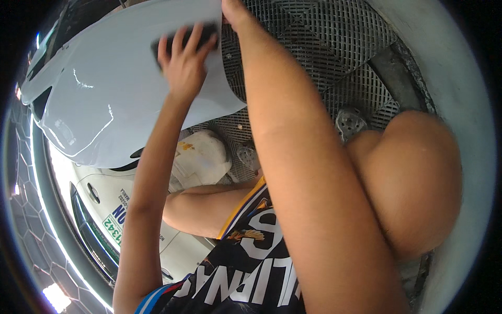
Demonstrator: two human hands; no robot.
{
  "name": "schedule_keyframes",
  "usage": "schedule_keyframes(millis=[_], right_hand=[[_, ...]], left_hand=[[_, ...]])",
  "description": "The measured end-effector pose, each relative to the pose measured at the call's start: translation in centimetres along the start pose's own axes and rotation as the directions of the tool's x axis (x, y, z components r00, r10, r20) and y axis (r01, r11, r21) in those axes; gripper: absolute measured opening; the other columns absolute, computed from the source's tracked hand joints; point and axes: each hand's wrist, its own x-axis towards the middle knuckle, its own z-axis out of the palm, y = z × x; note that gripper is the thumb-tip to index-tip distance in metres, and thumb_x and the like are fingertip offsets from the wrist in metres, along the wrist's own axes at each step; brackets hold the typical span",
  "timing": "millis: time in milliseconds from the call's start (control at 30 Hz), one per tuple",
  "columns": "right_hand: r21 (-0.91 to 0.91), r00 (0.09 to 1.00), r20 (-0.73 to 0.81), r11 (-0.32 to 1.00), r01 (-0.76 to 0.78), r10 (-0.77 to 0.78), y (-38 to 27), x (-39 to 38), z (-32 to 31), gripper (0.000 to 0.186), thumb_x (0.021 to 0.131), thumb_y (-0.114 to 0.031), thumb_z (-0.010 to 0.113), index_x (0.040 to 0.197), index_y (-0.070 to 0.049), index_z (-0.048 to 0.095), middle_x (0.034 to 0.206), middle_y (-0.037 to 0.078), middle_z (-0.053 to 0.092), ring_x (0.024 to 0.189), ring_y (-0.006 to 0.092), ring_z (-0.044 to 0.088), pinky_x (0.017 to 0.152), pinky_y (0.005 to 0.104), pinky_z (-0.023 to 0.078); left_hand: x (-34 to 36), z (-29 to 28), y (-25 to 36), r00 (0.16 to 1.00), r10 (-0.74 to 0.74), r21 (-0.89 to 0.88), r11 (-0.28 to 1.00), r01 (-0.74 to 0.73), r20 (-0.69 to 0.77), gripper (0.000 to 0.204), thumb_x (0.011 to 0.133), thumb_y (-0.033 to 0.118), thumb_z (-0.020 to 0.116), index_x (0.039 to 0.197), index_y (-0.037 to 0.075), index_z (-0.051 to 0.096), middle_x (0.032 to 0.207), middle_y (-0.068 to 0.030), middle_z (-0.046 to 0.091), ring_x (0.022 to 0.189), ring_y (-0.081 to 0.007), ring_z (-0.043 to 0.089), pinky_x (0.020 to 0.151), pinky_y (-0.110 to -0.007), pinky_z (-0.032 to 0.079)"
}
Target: The person sands a white car bumper with a sanding block, repeatedly dipping it in a bucket of water and wiping the surface with their hand. The bumper is repositioned several times to access different areas.
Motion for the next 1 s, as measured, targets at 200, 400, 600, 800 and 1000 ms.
schedule_keyframes(millis=[200,400,600,800,1000], right_hand=[[-0.098,0.985,0.122,0.989,-0.108,0.119,-0.7,-0.2,-0.4,0.05,0.099,-0.054,0.05,0.117,-0.012,0.071,0.106,0.008,0.074,0.095,0.023,0.069,0.081,0.042,0.054],[0.082,0.993,0.105,0.995,-0.066,0.057,-0.5,-0.5,-0.3,0.049,0.102,-0.052,0.048,0.117,-0.012,0.071,0.108,0.006,0.075,0.095,0.0226,0.07,0.085,0.0406,0.056],[0.039,0.986,0.118,0.992,-0.12,0.114,-0.4,-0.4,-0.5,0.047,0.101,-0.052,0.051,0.114,-0.012,0.072,0.103,0.006,0.075,0.093,0.0227,0.071,0.081,0.0415,0.056],[0.088,0.993,0.059,0.991,-0.103,0.098,-0.8,0.1,-0.8,0.048,0.102,-0.053,0.048,0.115,-0.012,0.071,0.104,0.007,0.075,0.091,0.023,0.07,0.081,0.0437,0.055],[-0.161,0.94,0.224,0.961,-0.226,0.258,-2.0,0.8,-1.4,0.053,0.105,-0.052,0.04,0.115,-0.01,0.071,0.107,0.012,0.076,0.097,0.0273,0.07,0.089,0.046,0.054]], left_hand=[[-5.9,0.0,0.3,0.999,-0.025,-0.008,1.0,0.026,0.044,0.044,0.087,0.013,0.061,0.125,0.029,0.076,0.153,0.0007,0.056,0.141,-0.0264,0.048,0.122,-0.059,0.023],[-2.4,-0.1,-0.9,0.999,0.029,-0.016,0.999,-0.029,-0.023,0.039,0.088,0.019,0.061,0.123,0.024,0.076,0.147,0.0,0.058,0.138,-0.0261,0.051,0.121,-0.059,0.026],[-1.3,0.4,0.4,0.996,-0.016,-0.003,1.0,0.015,-0.086,0.036,0.089,0.019,0.064,0.123,0.027,0.075,0.149,0.0011,0.057,0.14,-0.0265,0.049,0.122,-0.059,0.025],[-4.6,0.1,-0.2,0.986,0.094,-0.026,0.996,-0.091,0.14,0.048,0.086,0.01,0.065,0.128,0.031,0.075,0.158,0.0047,0.051,0.145,-0.0239,0.045,0.124,-0.057,0.022],[-3.5,1.3,1.1,0.996,0.033,-0.013,0.999,-0.032,0.082,0.05,0.084,0.008,0.066,0.127,0.031,0.075,0.157,0.0047,0.051,0.143,-0.025,0.047,0.123,-0.058,0.025]])
